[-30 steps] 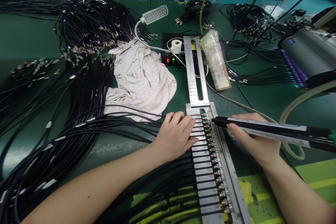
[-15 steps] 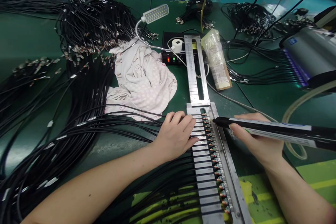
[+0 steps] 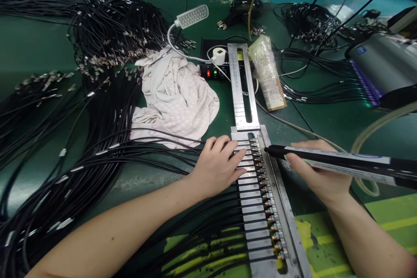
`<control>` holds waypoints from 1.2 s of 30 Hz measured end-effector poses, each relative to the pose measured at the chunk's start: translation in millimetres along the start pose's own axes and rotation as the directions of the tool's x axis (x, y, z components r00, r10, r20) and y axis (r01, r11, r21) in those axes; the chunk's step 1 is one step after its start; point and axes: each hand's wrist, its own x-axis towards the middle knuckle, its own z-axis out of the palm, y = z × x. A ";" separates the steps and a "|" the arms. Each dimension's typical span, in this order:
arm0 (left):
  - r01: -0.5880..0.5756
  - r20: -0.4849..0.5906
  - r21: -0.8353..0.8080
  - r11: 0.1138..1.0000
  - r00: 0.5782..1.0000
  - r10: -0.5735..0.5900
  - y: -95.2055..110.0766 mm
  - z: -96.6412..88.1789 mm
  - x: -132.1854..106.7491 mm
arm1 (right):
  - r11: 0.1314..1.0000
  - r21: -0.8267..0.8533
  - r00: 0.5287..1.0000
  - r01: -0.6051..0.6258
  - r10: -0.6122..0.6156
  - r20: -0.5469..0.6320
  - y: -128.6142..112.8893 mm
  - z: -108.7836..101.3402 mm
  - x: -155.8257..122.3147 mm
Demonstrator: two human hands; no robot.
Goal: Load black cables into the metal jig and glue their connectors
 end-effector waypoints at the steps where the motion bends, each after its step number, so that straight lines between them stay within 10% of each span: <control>1: -0.001 -0.003 0.000 1.000 1.000 0.001 -0.1 0.0 0.0 | 1.000 0.001 1.000 -0.008 0.008 0.003 0.0 0.2 -0.1; 36: -0.002 0.010 -0.020 1.000 1.000 0.002 -0.9 -0.1 0.4 | 0.994 -0.012 0.992 -0.109 0.110 0.060 -2.4 -1.1 -0.6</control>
